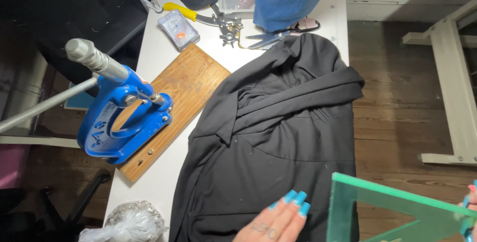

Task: Marking a black garment using a triangle ruler and chalk for tailoring purposes

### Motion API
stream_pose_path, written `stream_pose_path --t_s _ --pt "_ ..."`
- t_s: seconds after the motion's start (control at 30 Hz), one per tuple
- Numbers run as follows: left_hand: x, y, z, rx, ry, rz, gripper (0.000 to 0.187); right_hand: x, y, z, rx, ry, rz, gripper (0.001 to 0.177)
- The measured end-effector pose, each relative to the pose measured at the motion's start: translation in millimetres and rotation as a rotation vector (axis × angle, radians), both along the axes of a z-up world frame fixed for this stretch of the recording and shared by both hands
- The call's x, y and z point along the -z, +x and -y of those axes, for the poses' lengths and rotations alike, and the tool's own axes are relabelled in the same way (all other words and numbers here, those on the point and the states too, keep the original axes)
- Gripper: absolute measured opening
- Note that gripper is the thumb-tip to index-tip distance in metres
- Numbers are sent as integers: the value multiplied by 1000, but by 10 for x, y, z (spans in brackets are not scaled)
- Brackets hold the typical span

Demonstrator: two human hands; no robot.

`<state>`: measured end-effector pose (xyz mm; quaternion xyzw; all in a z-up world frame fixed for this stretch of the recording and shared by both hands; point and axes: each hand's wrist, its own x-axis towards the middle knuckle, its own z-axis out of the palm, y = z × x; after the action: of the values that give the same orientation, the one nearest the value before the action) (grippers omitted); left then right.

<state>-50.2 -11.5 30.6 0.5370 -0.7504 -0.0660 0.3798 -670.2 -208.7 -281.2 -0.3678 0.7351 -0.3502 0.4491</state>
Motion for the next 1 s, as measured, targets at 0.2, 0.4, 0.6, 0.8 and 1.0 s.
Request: stream_pose_path --t_s 0.2,0.4,0.6,0.8,1.0 --pt "451 591 21 -291 318 472 62 -2281 2853 -339 -108 -126 -286 18" --pt "370 913 70 -423 397 639 73 -2611 3588 -323 -205 -205 -224 15" --pt "356 966 72 -423 401 656 76 -2655 3866 -497 -258 -99 -374 31" --pt "430 1026 53 -410 395 703 80 -2357 3617 -627 -171 -147 -365 27" --pt "386 1039 48 -430 368 675 74 -2464 3720 -514 -176 -207 -262 32"
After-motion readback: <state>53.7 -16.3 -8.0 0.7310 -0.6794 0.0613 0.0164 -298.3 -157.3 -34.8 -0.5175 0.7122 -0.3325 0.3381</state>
